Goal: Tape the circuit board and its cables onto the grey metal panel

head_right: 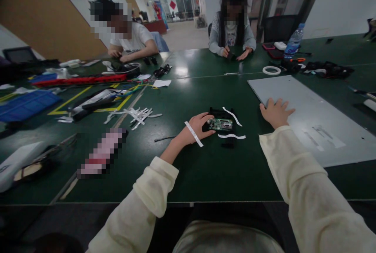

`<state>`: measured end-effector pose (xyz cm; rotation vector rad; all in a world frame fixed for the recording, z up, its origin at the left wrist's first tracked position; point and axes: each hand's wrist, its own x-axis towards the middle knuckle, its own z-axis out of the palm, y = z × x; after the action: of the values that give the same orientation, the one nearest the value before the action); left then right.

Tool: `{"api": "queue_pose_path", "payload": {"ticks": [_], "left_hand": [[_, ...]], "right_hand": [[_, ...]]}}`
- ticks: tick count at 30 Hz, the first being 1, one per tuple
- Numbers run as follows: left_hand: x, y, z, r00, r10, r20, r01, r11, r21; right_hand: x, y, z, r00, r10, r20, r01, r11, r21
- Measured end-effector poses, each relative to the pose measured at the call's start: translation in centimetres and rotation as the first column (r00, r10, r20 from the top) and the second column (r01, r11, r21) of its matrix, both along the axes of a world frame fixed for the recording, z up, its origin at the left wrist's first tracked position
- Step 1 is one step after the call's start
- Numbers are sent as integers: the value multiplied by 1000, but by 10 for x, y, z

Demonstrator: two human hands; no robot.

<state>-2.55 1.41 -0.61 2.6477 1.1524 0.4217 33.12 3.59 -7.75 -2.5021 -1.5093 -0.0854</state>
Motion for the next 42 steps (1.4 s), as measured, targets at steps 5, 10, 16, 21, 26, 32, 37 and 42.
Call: {"api": "queue_pose_path", "payload": {"ticks": [5,10,16,21,26,32,37,42], "left_hand": [[0,2,4,999,-44,16,45,997,-62],[0,2,3,996,-48,76,57,991,-118],[-2,6,2,990,-75,121,93,984,-155],[-4,8,1,979,-72,192,103,982,-158],[-6,11,0,954,11,300,27,992,-122],[-16,9,24,938,35,344,-14,998,-63],[-18,7,36,920,46,390,-44,999,-13],[-17,6,38,916,40,399,-32,999,-26]], "right_hand": [[-5,-1,5,999,31,30,-31,999,-15],[-10,-3,8,999,36,8,-36,999,-40],[-23,-11,10,994,98,57,-96,995,-34],[-36,-20,11,982,164,99,-161,986,-38],[-46,-27,15,970,215,115,-212,977,-36],[-57,-31,17,956,264,129,-260,965,-44],[-73,-40,23,925,357,129,-350,934,-75],[-94,-54,33,859,494,135,-484,869,-99]]}}
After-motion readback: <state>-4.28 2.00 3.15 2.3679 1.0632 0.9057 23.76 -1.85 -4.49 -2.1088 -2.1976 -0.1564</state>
